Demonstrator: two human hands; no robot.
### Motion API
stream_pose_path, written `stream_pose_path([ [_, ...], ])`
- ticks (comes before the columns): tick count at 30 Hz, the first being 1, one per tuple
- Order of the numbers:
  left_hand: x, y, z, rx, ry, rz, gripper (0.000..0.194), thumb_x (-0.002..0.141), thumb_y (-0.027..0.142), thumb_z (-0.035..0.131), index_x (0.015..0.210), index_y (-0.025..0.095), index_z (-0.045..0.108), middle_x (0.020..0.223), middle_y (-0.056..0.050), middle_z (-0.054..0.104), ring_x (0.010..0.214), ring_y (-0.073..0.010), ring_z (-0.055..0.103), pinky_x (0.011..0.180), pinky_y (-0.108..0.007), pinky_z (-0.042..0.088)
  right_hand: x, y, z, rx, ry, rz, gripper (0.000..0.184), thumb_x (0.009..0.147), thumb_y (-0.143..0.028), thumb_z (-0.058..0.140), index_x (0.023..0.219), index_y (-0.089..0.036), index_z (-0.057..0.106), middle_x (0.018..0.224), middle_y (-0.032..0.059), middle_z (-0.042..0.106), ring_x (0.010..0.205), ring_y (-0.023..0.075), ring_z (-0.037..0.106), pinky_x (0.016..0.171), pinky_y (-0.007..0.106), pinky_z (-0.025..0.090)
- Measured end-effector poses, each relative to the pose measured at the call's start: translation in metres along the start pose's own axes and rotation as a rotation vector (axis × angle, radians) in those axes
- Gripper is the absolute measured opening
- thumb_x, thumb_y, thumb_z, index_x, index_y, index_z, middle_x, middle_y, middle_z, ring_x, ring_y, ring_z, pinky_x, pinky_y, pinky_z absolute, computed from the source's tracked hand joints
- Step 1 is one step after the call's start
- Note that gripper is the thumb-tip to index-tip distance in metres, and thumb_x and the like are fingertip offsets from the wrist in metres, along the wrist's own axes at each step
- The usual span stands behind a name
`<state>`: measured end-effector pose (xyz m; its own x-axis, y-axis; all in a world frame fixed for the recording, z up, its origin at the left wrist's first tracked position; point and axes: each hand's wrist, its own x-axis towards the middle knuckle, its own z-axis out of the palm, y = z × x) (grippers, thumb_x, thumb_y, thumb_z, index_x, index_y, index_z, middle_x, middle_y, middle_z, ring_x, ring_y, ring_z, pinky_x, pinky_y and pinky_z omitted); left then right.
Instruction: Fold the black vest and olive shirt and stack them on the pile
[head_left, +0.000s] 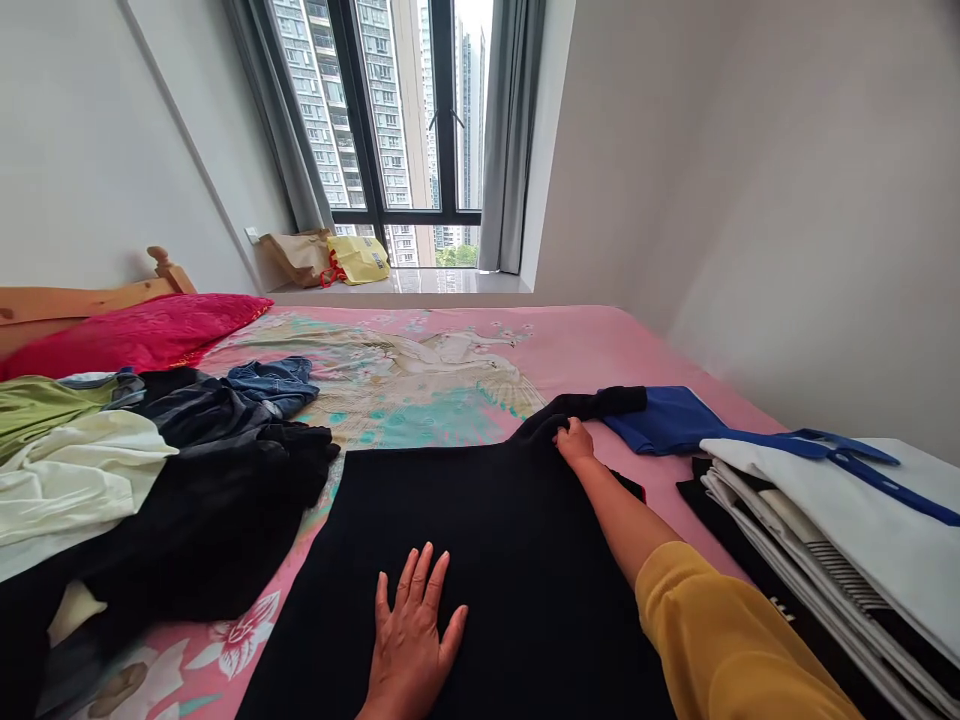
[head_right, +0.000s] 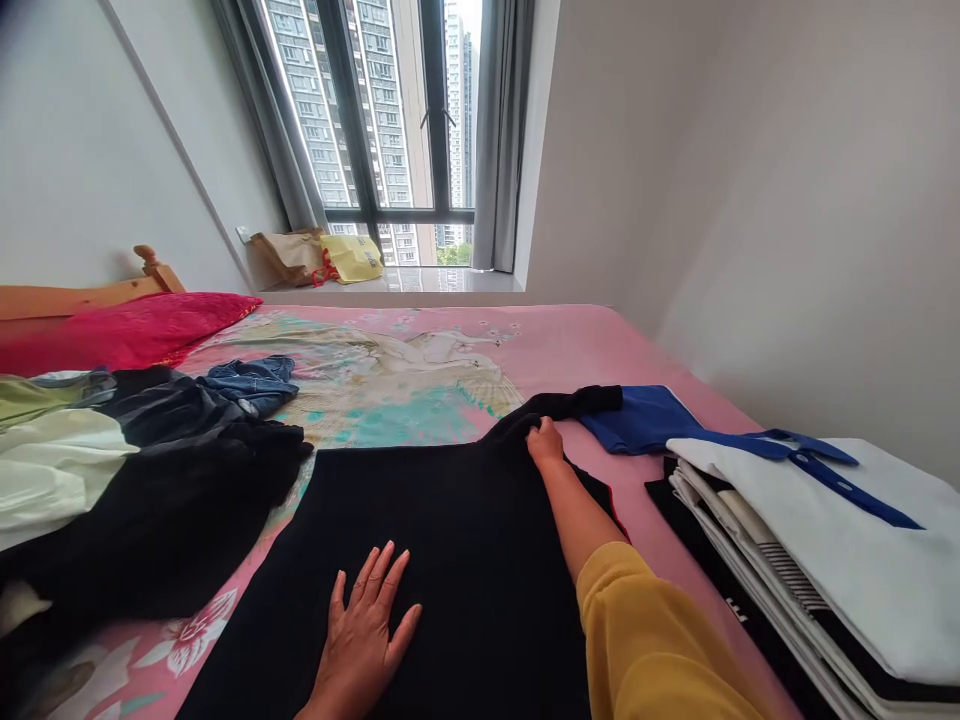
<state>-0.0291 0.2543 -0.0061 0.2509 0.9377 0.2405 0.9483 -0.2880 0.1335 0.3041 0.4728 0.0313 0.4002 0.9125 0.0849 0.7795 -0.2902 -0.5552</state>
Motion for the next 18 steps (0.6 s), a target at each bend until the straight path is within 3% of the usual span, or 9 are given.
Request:
stream_pose_path([
  [3, 0.001, 0.000, 0.002, -0.006, 0.009, 0.001, 0.057, 0.087, 0.048, 0.037, 0.141, 0.032, 0.028, 0.148, -0.001, 0.029, 0.136, -0.0243, 0.024, 0.111, -0.056, 0.005, -0.027, -0.012, 0.006, 0.024, 0.014, -0.060, 0.049, 0.087, -0.024, 0.034, 0.135, -0.012, 0.032, 0.114, 0.0120, 0.060, 0.107, 0.0203, 0.056, 0.091, 0.034, 0.042],
  [5, 0.002, -0.001, 0.003, -0.007, 0.017, 0.003, 0.057, 0.087, 0.048, 0.037, 0.141, 0.032, 0.028, 0.148, -0.001, 0.030, 0.136, -0.0244, 0.025, 0.111, -0.056, 0.005, -0.061, -0.020, 0.012, 0.027, -0.006, -0.203, 0.053, 0.088, -0.030, 0.037, 0.138, -0.016, 0.030, 0.130, 0.0099, 0.050, 0.122, 0.0178, 0.045, 0.101, 0.032, 0.035],
  [8, 0.002, 0.000, 0.002, -0.005, 0.024, 0.007, 0.056, 0.087, 0.047, 0.037, 0.140, 0.031, 0.030, 0.148, -0.001, 0.030, 0.136, -0.0246, 0.026, 0.110, -0.056, 0.004, -0.111, -0.014, 0.020, -0.040, -0.223, -0.643, 0.051, 0.089, -0.041, 0.037, 0.138, -0.026, 0.034, 0.142, 0.0023, 0.037, 0.134, 0.0156, 0.028, 0.110, 0.033, 0.021],
  [10, 0.002, 0.000, 0.001, -0.004, 0.021, 0.006, 0.056, 0.087, 0.047, 0.036, 0.140, 0.030, 0.030, 0.148, -0.002, 0.030, 0.136, -0.0244, 0.026, 0.110, -0.056, 0.004, -0.125, 0.008, 0.014, -0.156, -0.345, -0.729, 0.054, 0.090, -0.048, 0.032, 0.139, -0.028, 0.033, 0.147, 0.0005, 0.029, 0.137, 0.0170, 0.020, 0.112, 0.038, 0.014],
  [15, 0.001, 0.003, -0.002, -0.007, 0.019, -0.003, 0.055, 0.088, 0.048, 0.035, 0.140, 0.030, 0.031, 0.148, -0.001, 0.030, 0.136, -0.0233, 0.025, 0.110, -0.056, 0.005, -0.089, 0.070, -0.037, -0.481, -0.244, -0.103, 0.060, 0.091, -0.047, 0.023, 0.142, -0.016, 0.028, 0.149, 0.0091, 0.023, 0.138, 0.0246, 0.016, 0.109, 0.054, 0.009],
  [17, 0.002, 0.003, -0.002, -0.008, 0.021, -0.005, 0.055, 0.087, 0.048, 0.035, 0.139, 0.030, 0.031, 0.148, -0.001, 0.030, 0.136, -0.0234, 0.024, 0.110, -0.056, 0.005, -0.083, 0.074, -0.051, -0.516, -0.201, -0.013, 0.060, 0.092, -0.044, 0.022, 0.142, -0.012, 0.027, 0.149, 0.0128, 0.021, 0.138, 0.0279, 0.014, 0.106, 0.061, 0.006],
  [18, 0.002, 0.003, -0.003, -0.009, 0.021, -0.004, 0.055, 0.087, 0.048, 0.036, 0.139, 0.030, 0.032, 0.148, -0.002, 0.031, 0.136, -0.0237, 0.024, 0.110, -0.056, 0.005, -0.088, 0.071, -0.053, -0.514, -0.177, -0.043, 0.061, 0.092, -0.045, 0.021, 0.143, -0.012, 0.025, 0.149, 0.0125, 0.020, 0.139, 0.0274, 0.011, 0.106, 0.061, 0.004],
])
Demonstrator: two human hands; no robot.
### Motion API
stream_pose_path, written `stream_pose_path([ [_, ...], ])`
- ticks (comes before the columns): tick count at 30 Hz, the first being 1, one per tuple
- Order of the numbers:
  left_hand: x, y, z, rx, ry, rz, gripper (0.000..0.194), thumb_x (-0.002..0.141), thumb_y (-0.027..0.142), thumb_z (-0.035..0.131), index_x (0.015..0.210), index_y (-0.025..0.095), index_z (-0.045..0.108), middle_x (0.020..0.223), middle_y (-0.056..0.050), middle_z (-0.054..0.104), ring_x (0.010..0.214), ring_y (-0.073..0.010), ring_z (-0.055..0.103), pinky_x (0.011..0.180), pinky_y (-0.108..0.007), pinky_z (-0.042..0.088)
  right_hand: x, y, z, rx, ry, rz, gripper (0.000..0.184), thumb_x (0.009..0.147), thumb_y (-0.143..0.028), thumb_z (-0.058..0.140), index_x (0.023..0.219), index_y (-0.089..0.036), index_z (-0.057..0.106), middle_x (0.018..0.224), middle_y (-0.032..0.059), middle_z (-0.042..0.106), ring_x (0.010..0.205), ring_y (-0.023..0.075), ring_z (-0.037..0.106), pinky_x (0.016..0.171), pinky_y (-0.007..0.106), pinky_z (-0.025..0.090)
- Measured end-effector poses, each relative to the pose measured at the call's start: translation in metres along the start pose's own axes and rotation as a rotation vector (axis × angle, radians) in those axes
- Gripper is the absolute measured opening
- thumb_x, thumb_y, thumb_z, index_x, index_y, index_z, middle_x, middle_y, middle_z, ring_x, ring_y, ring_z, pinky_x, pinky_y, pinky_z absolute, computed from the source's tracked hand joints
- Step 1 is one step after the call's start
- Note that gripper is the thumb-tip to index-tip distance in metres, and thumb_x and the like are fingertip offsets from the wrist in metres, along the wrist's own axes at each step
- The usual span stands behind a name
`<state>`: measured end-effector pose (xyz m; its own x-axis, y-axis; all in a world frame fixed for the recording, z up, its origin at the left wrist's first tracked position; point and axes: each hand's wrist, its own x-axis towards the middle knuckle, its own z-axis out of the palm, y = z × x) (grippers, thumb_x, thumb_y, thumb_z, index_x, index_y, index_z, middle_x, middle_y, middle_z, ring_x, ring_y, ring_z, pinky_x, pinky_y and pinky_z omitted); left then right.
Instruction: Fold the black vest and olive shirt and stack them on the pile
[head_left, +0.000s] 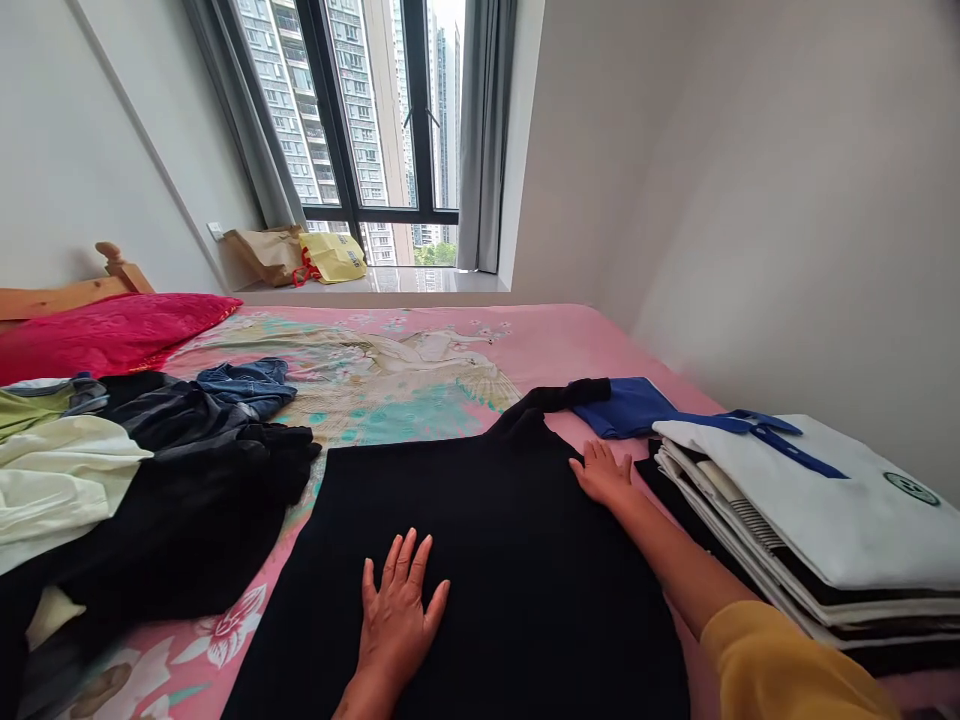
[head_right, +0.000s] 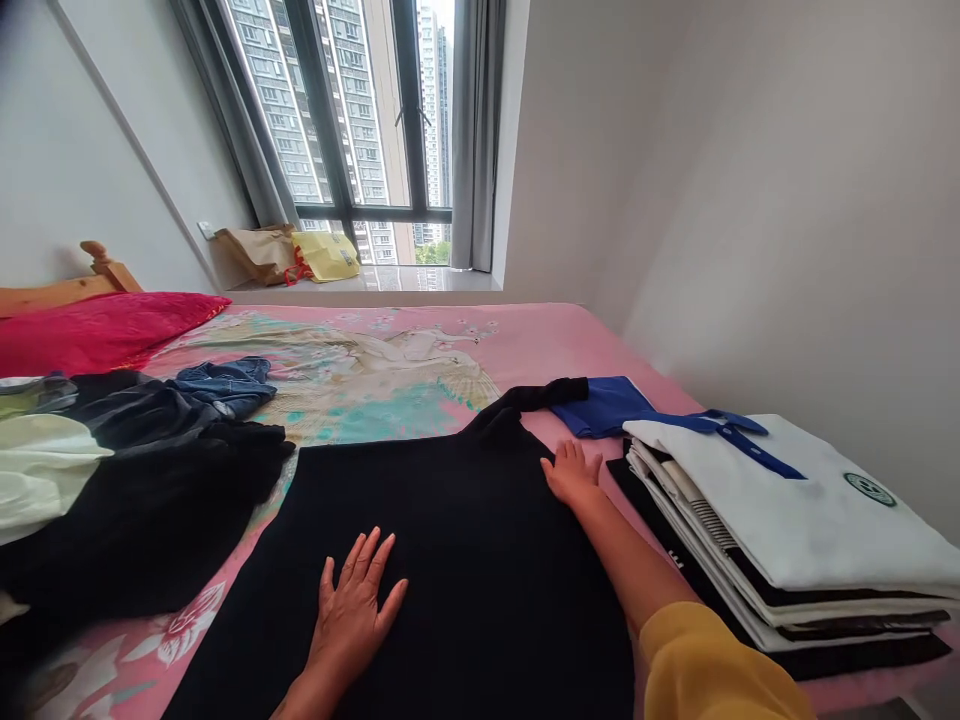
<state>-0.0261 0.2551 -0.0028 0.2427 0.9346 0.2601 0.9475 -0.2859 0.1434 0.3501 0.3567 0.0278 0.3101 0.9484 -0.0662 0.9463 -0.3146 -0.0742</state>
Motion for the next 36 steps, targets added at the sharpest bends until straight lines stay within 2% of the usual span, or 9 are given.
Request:
stream_pose_path([
  [5, 0.001, 0.003, -0.004, -0.003, -0.024, -0.015, 0.056, 0.086, 0.047, 0.039, 0.138, 0.028, 0.034, 0.147, -0.004, 0.032, 0.136, -0.0252, 0.025, 0.110, -0.056, 0.005, -0.067, -0.031, 0.024, 0.056, 0.049, -0.384, 0.062, 0.091, -0.054, 0.017, 0.144, -0.024, 0.020, 0.151, 0.0009, 0.018, 0.139, 0.0177, 0.008, 0.112, 0.048, 0.003],
  [9, -0.002, 0.006, -0.008, -0.009, -0.050, -0.032, 0.056, 0.086, 0.047, 0.039, 0.138, 0.029, 0.034, 0.148, -0.004, 0.031, 0.136, -0.0253, 0.024, 0.110, -0.056, 0.004, -0.110, -0.020, 0.041, 0.030, 0.027, -0.262, 0.064, 0.091, -0.052, 0.017, 0.144, -0.018, 0.023, 0.151, 0.0031, 0.018, 0.139, 0.0190, 0.012, 0.112, 0.046, 0.005],
  [16, 0.002, 0.014, -0.025, -0.046, -0.146, -0.102, 0.057, 0.084, 0.048, 0.040, 0.135, 0.023, 0.040, 0.145, -0.009, 0.034, 0.136, -0.0290, 0.023, 0.108, -0.060, 0.001, -0.131, -0.005, 0.052, -0.064, 0.023, -0.128, 0.061, 0.091, -0.045, 0.020, 0.144, -0.016, 0.020, 0.151, 0.0034, 0.015, 0.139, 0.0218, 0.011, 0.110, 0.054, 0.004],
  [19, 0.020, 0.040, -0.033, -0.084, -0.214, -0.144, 0.058, 0.085, 0.049, 0.034, 0.131, 0.016, 0.045, 0.141, -0.016, 0.040, 0.134, -0.0325, 0.025, 0.107, -0.062, -0.003, -0.135, -0.011, 0.060, -0.089, 0.070, -0.111, 0.058, 0.091, -0.041, 0.022, 0.144, -0.017, 0.023, 0.151, 0.0046, 0.015, 0.139, 0.0231, 0.011, 0.108, 0.057, 0.002],
  [24, 0.049, 0.106, -0.022, -0.285, -0.290, 0.127, 0.066, 0.086, 0.058, 0.021, 0.141, 0.023, 0.031, 0.152, -0.009, 0.019, 0.139, -0.0287, 0.010, 0.107, -0.061, -0.003, -0.138, -0.013, 0.067, -0.058, 0.152, -0.108, 0.056, 0.091, -0.041, 0.022, 0.143, -0.020, 0.026, 0.150, 0.0058, 0.020, 0.139, 0.0235, 0.013, 0.108, 0.058, 0.003],
  [26, 0.054, 0.114, -0.011, -0.306, -0.313, 0.157, 0.068, 0.086, 0.060, 0.018, 0.142, 0.024, 0.026, 0.152, -0.010, 0.017, 0.140, -0.0279, 0.008, 0.107, -0.061, -0.004, -0.138, -0.011, 0.069, -0.047, 0.166, -0.121, 0.057, 0.090, -0.043, 0.021, 0.143, -0.020, 0.027, 0.150, 0.0052, 0.021, 0.138, 0.0231, 0.014, 0.108, 0.057, 0.006],
  [29, 0.054, 0.082, -0.003, -0.234, -0.309, 0.152, 0.068, 0.084, 0.062, 0.021, 0.143, 0.027, 0.025, 0.152, -0.007, 0.020, 0.140, -0.0274, 0.008, 0.108, -0.059, -0.005, -0.138, -0.009, 0.071, -0.043, 0.195, -0.133, 0.058, 0.090, -0.044, 0.020, 0.143, -0.021, 0.027, 0.149, 0.0039, 0.022, 0.138, 0.0216, 0.015, 0.109, 0.055, 0.008],
  [33, 0.047, -0.021, -0.018, -0.073, -0.269, -0.053, 0.066, 0.085, 0.061, 0.026, 0.141, 0.026, 0.030, 0.150, -0.006, 0.024, 0.139, -0.0283, 0.015, 0.108, -0.059, -0.002, -0.138, -0.008, 0.072, -0.038, 0.229, -0.122, 0.057, 0.090, -0.042, 0.021, 0.142, -0.021, 0.027, 0.149, 0.0038, 0.023, 0.137, 0.0213, 0.016, 0.109, 0.055, 0.009],
  [36, 0.028, -0.094, -0.040, 0.018, -0.274, -0.117, 0.061, 0.088, 0.052, 0.029, 0.140, 0.020, 0.032, 0.149, -0.008, 0.027, 0.138, -0.0248, 0.019, 0.111, -0.050, 0.008, -0.140, -0.008, 0.072, -0.022, 0.230, -0.123, 0.056, 0.090, -0.042, 0.022, 0.142, -0.021, 0.028, 0.149, 0.0049, 0.024, 0.137, 0.0224, 0.017, 0.108, 0.056, 0.009],
])
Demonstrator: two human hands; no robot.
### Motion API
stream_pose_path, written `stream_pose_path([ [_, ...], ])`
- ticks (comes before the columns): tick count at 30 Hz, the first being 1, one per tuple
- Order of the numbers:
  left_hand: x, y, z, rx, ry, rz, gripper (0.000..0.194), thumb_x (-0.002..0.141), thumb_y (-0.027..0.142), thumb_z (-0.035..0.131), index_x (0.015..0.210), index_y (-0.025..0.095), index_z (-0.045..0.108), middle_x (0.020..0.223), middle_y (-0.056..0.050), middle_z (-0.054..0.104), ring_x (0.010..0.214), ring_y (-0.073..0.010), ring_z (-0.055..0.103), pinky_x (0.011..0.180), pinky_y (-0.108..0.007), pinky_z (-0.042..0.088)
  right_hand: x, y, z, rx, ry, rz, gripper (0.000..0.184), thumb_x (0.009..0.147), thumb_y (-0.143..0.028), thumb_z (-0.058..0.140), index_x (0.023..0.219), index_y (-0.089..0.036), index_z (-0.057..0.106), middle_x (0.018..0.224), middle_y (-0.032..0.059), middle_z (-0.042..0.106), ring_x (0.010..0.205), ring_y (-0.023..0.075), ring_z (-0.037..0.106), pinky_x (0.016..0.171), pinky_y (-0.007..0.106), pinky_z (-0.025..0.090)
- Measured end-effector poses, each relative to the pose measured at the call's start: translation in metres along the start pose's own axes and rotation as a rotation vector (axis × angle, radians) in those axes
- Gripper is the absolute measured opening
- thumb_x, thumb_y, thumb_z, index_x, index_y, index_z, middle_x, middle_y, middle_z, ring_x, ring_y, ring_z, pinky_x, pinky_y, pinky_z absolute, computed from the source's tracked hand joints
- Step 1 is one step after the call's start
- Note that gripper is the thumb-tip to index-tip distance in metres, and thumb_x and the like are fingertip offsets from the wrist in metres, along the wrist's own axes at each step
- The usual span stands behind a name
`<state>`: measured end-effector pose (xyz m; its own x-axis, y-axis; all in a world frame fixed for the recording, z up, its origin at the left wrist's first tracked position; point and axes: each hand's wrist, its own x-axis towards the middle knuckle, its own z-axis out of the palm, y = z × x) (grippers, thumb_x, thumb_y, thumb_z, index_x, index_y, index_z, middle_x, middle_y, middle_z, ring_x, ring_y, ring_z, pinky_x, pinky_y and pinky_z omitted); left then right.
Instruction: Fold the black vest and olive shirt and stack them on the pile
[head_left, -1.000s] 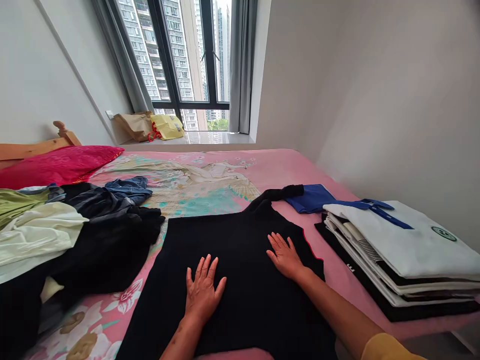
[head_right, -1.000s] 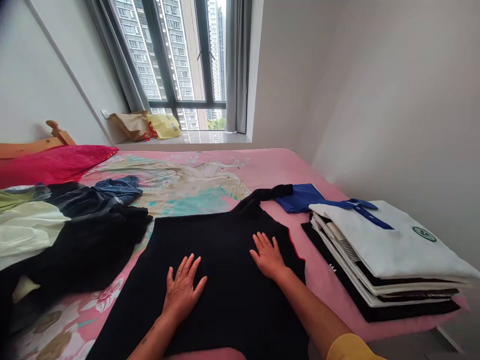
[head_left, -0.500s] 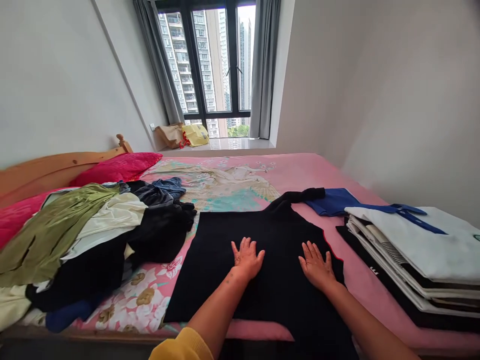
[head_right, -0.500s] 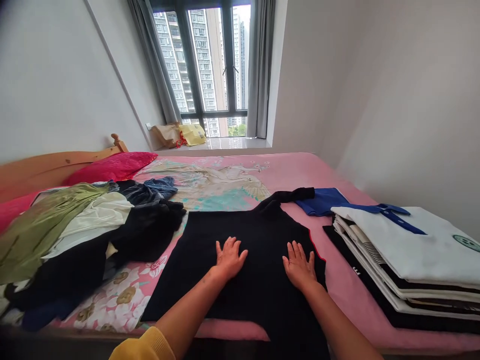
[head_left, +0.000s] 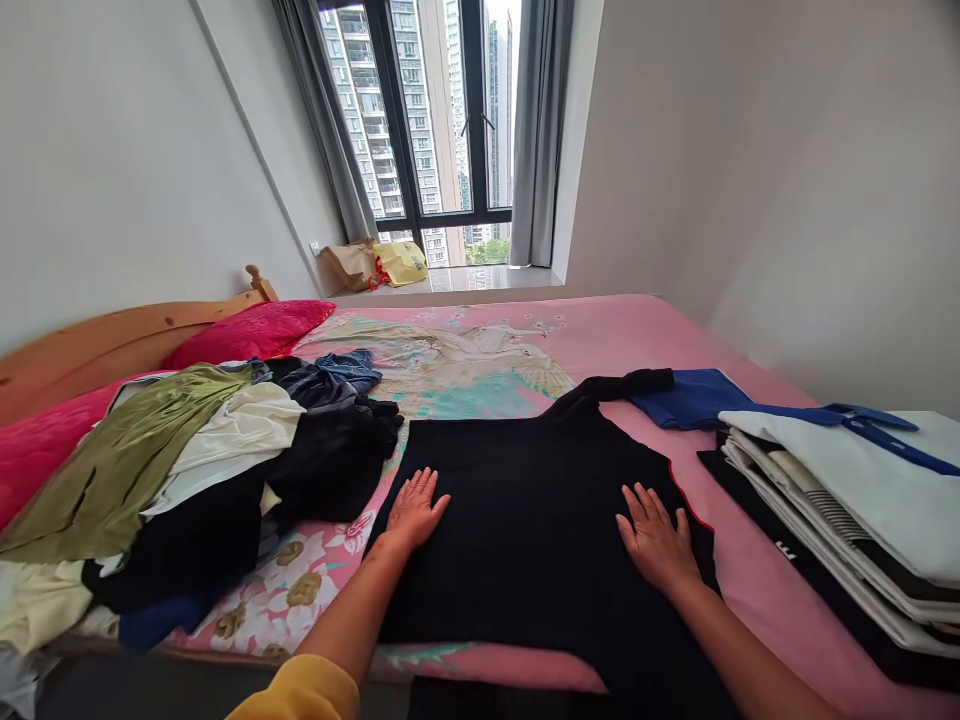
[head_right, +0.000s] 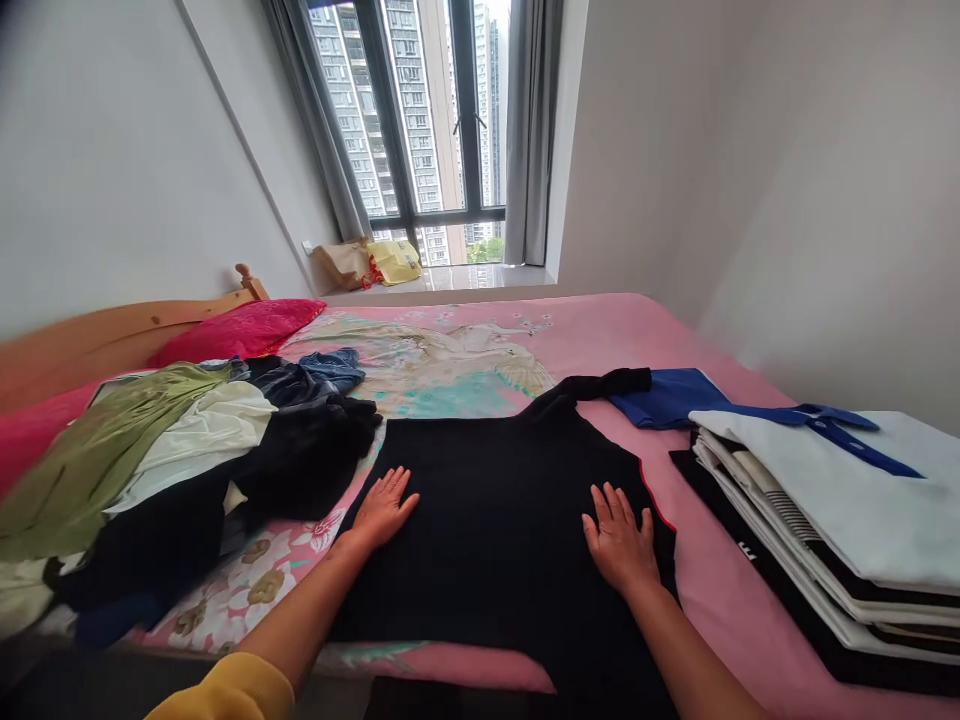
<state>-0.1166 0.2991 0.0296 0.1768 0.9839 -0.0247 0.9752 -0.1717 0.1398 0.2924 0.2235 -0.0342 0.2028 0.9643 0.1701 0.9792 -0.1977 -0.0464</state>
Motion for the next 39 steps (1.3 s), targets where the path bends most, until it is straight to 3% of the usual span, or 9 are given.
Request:
stream_pose_path([
  [4, -0.041, -0.040, -0.009, 0.038, -0.002, -0.024, 0.056, 0.090, 0.045, 0.030, 0.140, 0.022, 0.031, 0.149, -0.006, 0.028, 0.138, -0.0234, 0.019, 0.110, -0.050, 0.010, 0.000, 0.001, -0.002, 0.004, -0.010, 0.010, 0.056, 0.090, -0.041, 0.022, 0.142, -0.021, 0.028, 0.149, 0.0048, 0.023, 0.137, 0.0223, 0.015, 0.108, 0.056, 0.008],
  [12, -0.133, -0.031, -0.004, 0.056, 0.007, 0.018, 0.071, 0.082, 0.057, 0.040, 0.142, 0.024, 0.024, 0.149, -0.007, 0.025, 0.138, -0.0265, 0.018, 0.108, -0.057, 0.008, -0.018, -0.020, -0.038, 0.087, -0.244, 0.075, 0.059, 0.090, -0.048, 0.022, 0.142, -0.021, 0.028, 0.150, 0.0070, 0.020, 0.138, 0.0269, 0.013, 0.104, 0.064, 0.003],
  [19, -0.209, -0.036, 0.020, 0.133, 0.172, 0.026, 0.052, 0.084, 0.037, 0.045, 0.136, 0.036, 0.036, 0.150, -0.002, 0.026, 0.138, -0.0276, 0.018, 0.107, -0.058, 0.010, -0.193, -0.031, -0.050, 0.270, -0.058, -0.199, 0.057, 0.087, -0.043, 0.035, 0.142, -0.028, 0.027, 0.150, 0.0019, 0.019, 0.138, 0.0246, 0.014, 0.110, 0.054, 0.004],
  [21, -0.221, -0.033, 0.024, 0.145, 0.210, 0.003, 0.052, 0.084, 0.029, 0.045, 0.135, 0.036, 0.038, 0.149, -0.002, 0.028, 0.138, -0.0271, 0.018, 0.106, -0.057, 0.013, -0.242, -0.018, -0.036, 0.387, -0.029, -0.155, 0.055, 0.085, -0.039, 0.037, 0.139, -0.030, 0.031, 0.150, 0.0018, 0.021, 0.137, 0.0244, 0.018, 0.111, 0.051, 0.013],
  [24, -0.225, -0.028, 0.021, 0.123, 0.259, -0.019, 0.047, 0.084, 0.031, 0.045, 0.131, 0.035, 0.045, 0.147, -0.002, 0.032, 0.137, -0.0269, 0.021, 0.107, -0.056, 0.015, -0.281, 0.015, -0.008, 0.633, 0.022, 0.153, 0.056, 0.083, -0.046, 0.036, 0.134, -0.023, 0.035, 0.140, 0.0099, 0.038, 0.130, 0.0242, 0.035, 0.105, 0.042, 0.032],
  [28, -0.209, -0.015, 0.005, 0.080, 0.266, 0.102, 0.047, 0.085, 0.042, 0.045, 0.131, 0.033, 0.046, 0.147, -0.004, 0.031, 0.136, -0.0258, 0.025, 0.109, -0.054, 0.012, -0.269, 0.050, 0.007, 0.817, 0.009, 0.444, 0.065, 0.069, -0.055, 0.046, 0.124, -0.019, 0.045, 0.123, 0.0129, 0.054, 0.119, 0.0280, 0.048, 0.101, 0.042, 0.037],
  [32, -0.184, 0.020, -0.006, 0.059, 0.211, 0.221, 0.057, 0.084, 0.044, 0.045, 0.138, 0.029, 0.035, 0.149, -0.005, 0.028, 0.136, -0.0241, 0.024, 0.110, -0.052, 0.007, -0.235, 0.042, -0.008, 0.935, -0.155, 0.315, 0.069, 0.057, -0.052, 0.061, 0.115, -0.016, 0.056, 0.121, 0.0140, 0.058, 0.117, 0.0316, 0.050, 0.102, 0.045, 0.036],
  [35, -0.174, 0.042, -0.001, 0.047, 0.144, 0.238, 0.059, 0.084, 0.046, 0.045, 0.139, 0.028, 0.033, 0.148, -0.006, 0.029, 0.137, -0.0237, 0.024, 0.110, -0.053, 0.004, -0.224, 0.020, -0.020, 1.068, -0.328, 0.203, 0.061, 0.061, -0.052, 0.061, 0.110, -0.015, 0.061, 0.111, 0.0115, 0.064, 0.109, 0.0301, 0.056, 0.096, 0.042, 0.043],
  [39, -0.179, 0.029, 0.010, 0.043, 0.087, 0.283, 0.055, 0.085, 0.045, 0.042, 0.137, 0.030, 0.035, 0.146, -0.003, 0.033, 0.135, -0.0218, 0.028, 0.111, -0.052, 0.003, -0.228, 0.012, -0.039, 1.155, -0.238, 0.347, 0.052, 0.070, -0.056, 0.051, 0.098, -0.016, 0.068, 0.101, 0.0090, 0.069, 0.106, 0.0287, 0.059, 0.095, 0.039, 0.045],
])
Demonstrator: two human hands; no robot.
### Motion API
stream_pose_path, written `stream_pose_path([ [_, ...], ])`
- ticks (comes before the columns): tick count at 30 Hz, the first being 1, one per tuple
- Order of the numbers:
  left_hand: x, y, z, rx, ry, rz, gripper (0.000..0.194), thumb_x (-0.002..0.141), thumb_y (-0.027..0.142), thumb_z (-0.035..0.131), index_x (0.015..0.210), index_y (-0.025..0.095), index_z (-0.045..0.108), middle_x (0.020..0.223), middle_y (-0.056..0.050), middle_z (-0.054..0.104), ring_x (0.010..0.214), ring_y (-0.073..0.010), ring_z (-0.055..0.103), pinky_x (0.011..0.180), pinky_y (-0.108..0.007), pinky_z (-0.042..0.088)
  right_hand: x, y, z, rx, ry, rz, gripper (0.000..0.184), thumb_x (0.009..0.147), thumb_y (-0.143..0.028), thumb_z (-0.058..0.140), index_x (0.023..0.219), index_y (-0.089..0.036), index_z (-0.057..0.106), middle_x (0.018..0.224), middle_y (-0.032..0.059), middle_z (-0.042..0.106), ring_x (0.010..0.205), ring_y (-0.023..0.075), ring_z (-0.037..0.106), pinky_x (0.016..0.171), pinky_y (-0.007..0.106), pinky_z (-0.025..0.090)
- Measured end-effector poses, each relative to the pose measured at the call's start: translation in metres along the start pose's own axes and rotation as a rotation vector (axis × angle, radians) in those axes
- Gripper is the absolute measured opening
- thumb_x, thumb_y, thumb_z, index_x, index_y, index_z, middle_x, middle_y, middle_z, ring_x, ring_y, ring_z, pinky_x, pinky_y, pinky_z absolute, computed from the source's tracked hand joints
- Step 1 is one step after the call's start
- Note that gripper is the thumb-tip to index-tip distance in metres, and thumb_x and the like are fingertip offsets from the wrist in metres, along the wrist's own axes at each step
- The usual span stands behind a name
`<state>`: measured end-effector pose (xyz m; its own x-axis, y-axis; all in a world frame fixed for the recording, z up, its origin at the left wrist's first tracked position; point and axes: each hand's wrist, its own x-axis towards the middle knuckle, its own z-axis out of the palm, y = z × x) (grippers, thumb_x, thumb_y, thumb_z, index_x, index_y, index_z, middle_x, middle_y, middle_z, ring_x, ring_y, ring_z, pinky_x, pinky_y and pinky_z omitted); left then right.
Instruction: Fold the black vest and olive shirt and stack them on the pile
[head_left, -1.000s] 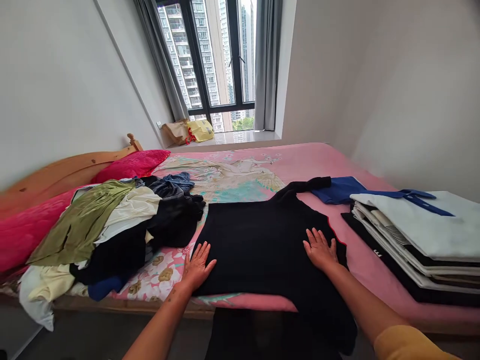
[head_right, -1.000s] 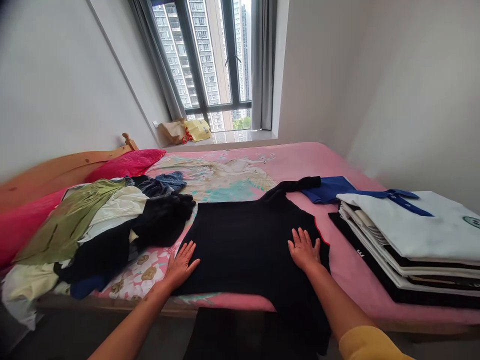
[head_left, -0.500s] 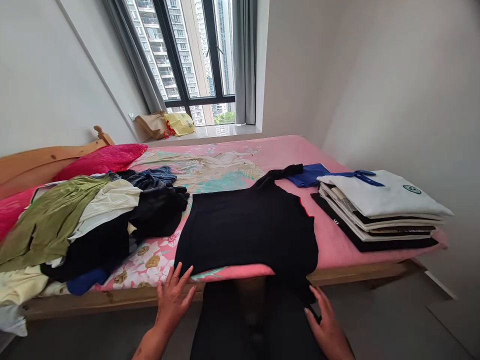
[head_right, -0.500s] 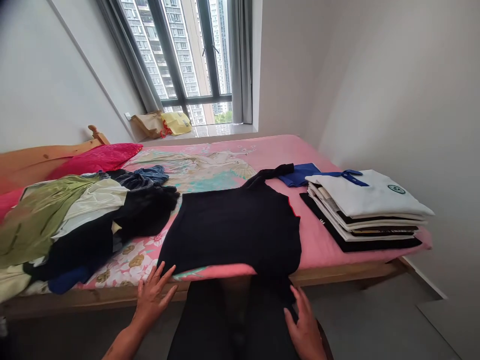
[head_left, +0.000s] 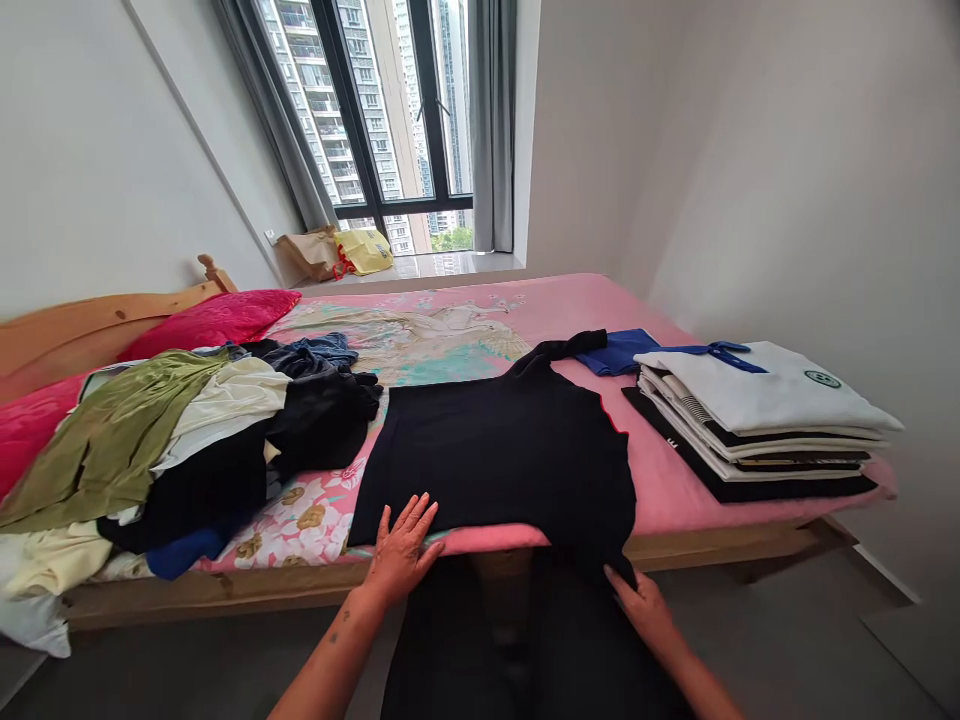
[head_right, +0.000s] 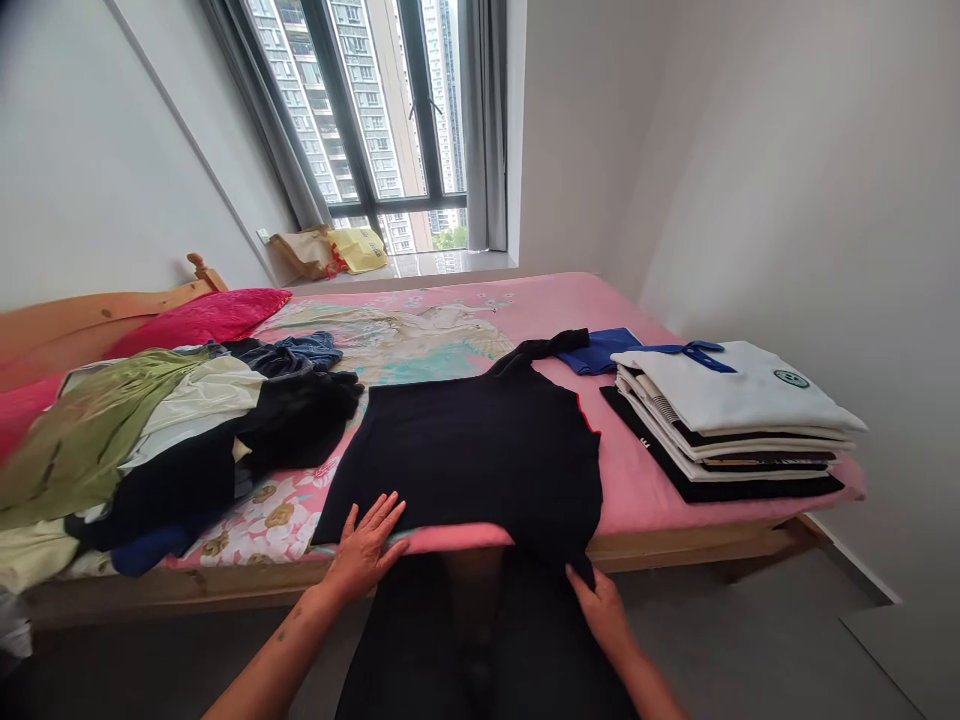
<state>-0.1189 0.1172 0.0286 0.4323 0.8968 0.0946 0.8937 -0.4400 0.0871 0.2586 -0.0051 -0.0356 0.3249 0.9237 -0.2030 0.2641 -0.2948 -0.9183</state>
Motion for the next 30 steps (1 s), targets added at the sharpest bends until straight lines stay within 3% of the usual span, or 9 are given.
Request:
stream_pose_path([
  [2, -0.015, -0.021, 0.001, 0.012, 0.021, -0.016, 0.051, 0.087, 0.042, 0.041, 0.136, 0.031, 0.037, 0.145, -0.003, 0.036, 0.133, -0.0211, 0.032, 0.111, -0.051, 0.006, -0.008, -0.008, -0.012, 0.073, 0.052, 0.022, 0.052, 0.069, -0.058, 0.052, 0.096, -0.017, 0.069, 0.103, 0.0083, 0.068, 0.108, 0.0281, 0.058, 0.096, 0.037, 0.045],
  [4, -0.030, -0.046, -0.001, 0.030, 0.057, -0.070, 0.046, 0.088, 0.037, 0.039, 0.134, 0.031, 0.042, 0.143, -0.003, 0.040, 0.132, -0.0211, 0.035, 0.111, -0.049, 0.012, -0.017, -0.017, -0.026, 0.143, -0.002, 0.130, 0.052, 0.069, -0.060, 0.052, 0.097, -0.018, 0.069, 0.101, 0.0083, 0.069, 0.103, 0.0280, 0.061, 0.090, 0.036, 0.050],
  [7, -0.045, -0.076, -0.003, 0.034, 0.114, -0.104, 0.042, 0.088, 0.032, 0.037, 0.129, 0.027, 0.048, 0.139, -0.004, 0.046, 0.129, -0.0203, 0.039, 0.108, -0.043, 0.025, -0.030, -0.029, -0.038, 0.196, -0.295, 0.312, 0.052, 0.069, -0.058, 0.057, 0.100, -0.018, 0.068, 0.096, 0.0088, 0.070, 0.092, 0.0284, 0.065, 0.078, 0.036, 0.054],
  [10, -0.047, -0.091, 0.000, 0.016, 0.214, -0.047, 0.041, 0.087, 0.031, 0.040, 0.125, 0.023, 0.052, 0.132, -0.007, 0.053, 0.123, -0.0210, 0.046, 0.103, -0.039, 0.035, -0.043, -0.033, -0.039, 0.118, -0.585, 0.276, 0.052, 0.064, -0.049, 0.067, 0.104, -0.015, 0.067, 0.096, 0.0099, 0.070, 0.090, 0.0298, 0.065, 0.077, 0.036, 0.054],
  [15, -0.042, -0.098, 0.009, 0.044, 0.351, 0.003, 0.041, 0.083, 0.037, 0.049, 0.121, 0.023, 0.055, 0.124, -0.009, 0.058, 0.113, -0.0245, 0.054, 0.095, -0.041, 0.043, -0.056, -0.032, -0.041, 0.000, -0.366, 0.083, 0.058, 0.072, -0.054, 0.058, 0.112, -0.013, 0.063, 0.109, 0.0111, 0.066, 0.103, 0.0307, 0.059, 0.087, 0.037, 0.050],
  [19, -0.041, -0.103, 0.011, 0.077, 0.355, -0.007, 0.040, 0.082, 0.041, 0.052, 0.118, 0.024, 0.057, 0.122, -0.008, 0.059, 0.110, -0.0256, 0.055, 0.091, -0.041, 0.044, -0.063, -0.037, -0.048, 0.095, -0.403, 0.122, 0.056, 0.081, -0.057, 0.046, 0.111, -0.014, 0.064, 0.106, 0.0092, 0.067, 0.103, 0.0302, 0.059, 0.085, 0.037, 0.050],
  [23, -0.041, -0.107, 0.013, 0.059, 0.353, 0.012, 0.034, 0.084, 0.030, 0.048, 0.116, 0.024, 0.059, 0.122, -0.008, 0.059, 0.111, -0.0241, 0.055, 0.092, -0.039, 0.044, -0.070, -0.032, -0.051, -0.024, -0.470, 0.098, 0.063, 0.061, -0.058, 0.065, 0.108, -0.015, 0.066, 0.104, 0.0102, 0.067, 0.104, 0.0346, 0.058, 0.088, 0.041, 0.048],
  [26, -0.042, -0.107, 0.014, 0.025, 0.363, -0.006, 0.033, 0.084, 0.026, 0.048, 0.115, 0.023, 0.059, 0.122, -0.008, 0.058, 0.111, -0.0238, 0.054, 0.093, -0.039, 0.043, -0.076, -0.030, -0.049, -0.152, -0.344, 0.028, 0.069, 0.051, -0.058, 0.070, 0.106, -0.017, 0.067, 0.103, 0.0122, 0.067, 0.108, 0.0357, 0.054, 0.094, 0.042, 0.043],
  [30, -0.041, -0.109, 0.017, -0.048, 0.383, -0.045, 0.032, 0.082, 0.025, 0.049, 0.112, 0.024, 0.060, 0.120, -0.007, 0.059, 0.110, -0.0229, 0.055, 0.092, -0.039, 0.044, -0.083, -0.046, -0.052, -0.009, -0.314, 0.129, 0.064, 0.070, -0.068, 0.047, 0.100, -0.015, 0.066, 0.075, 0.0100, 0.067, 0.080, 0.0291, 0.064, 0.079, 0.041, 0.050],
])
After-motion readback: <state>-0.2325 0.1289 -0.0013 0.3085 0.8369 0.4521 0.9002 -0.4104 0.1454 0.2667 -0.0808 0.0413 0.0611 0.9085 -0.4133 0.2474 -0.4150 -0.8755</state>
